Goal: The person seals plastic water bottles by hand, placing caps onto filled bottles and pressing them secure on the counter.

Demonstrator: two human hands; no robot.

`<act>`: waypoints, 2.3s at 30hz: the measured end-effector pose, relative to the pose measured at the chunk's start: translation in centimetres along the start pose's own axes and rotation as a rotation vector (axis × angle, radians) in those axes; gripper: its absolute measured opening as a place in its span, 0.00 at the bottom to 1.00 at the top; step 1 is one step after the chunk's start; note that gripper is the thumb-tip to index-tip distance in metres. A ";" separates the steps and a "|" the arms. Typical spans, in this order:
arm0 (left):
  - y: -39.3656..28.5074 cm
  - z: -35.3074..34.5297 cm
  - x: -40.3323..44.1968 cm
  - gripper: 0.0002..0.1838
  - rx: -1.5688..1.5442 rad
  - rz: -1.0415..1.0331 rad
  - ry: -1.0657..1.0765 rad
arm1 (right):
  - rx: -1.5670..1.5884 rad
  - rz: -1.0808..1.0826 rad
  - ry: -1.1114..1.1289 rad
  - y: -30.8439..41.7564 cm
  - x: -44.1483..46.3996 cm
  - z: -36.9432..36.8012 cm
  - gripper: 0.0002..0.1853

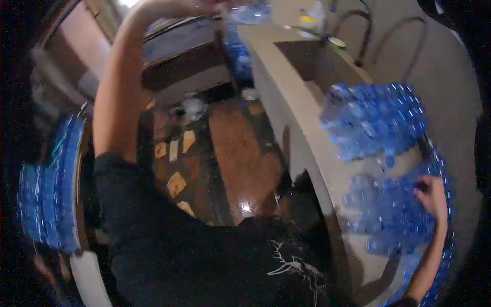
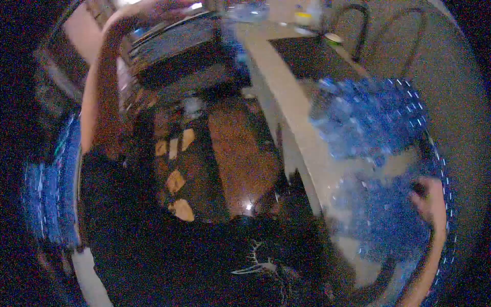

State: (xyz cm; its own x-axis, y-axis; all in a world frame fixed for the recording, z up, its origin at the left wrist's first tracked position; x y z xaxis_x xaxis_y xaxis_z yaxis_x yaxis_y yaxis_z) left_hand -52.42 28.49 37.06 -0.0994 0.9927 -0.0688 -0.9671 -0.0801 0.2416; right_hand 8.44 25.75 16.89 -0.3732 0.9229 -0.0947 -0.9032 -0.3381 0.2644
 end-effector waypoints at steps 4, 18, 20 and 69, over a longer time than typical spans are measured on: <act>-10.8 -3.4 -8.0 0.37 -1.079 -0.603 -0.264 | -0.156 0.177 -0.191 2.7 -0.7 2.0 0.14; -53.5 -11.1 -27.5 0.56 -1.612 -1.477 -0.043 | -0.001 -0.396 -0.806 8.1 -34.7 15.8 0.14; -57.4 -12.3 -29.0 0.56 -1.484 -1.455 -0.001 | 0.048 -0.446 -0.760 7.9 -35.3 10.8 0.13; -75.1 -24.7 -25.7 0.42 -1.428 -1.037 -0.220 | 0.047 -1.357 -1.153 -21.2 -31.3 -22.1 0.31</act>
State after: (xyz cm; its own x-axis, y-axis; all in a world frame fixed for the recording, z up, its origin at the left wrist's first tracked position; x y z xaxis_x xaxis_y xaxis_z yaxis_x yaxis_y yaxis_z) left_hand 17.00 6.80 -3.24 0.5397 0.6657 0.5154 -0.0510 0.6369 -0.7693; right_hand 34.52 -0.04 -6.99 0.8981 0.1788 0.4017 -0.4073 0.6824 0.6070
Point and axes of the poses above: each hand's wrist, its own x-axis towards the middle knuckle, its own z-axis out of the back of the hand, y = z × x, the point moved 6 cm from there along x, towards the middle knuckle, and after that the axes turned 5 degrees about y, right-handed, at the moved point
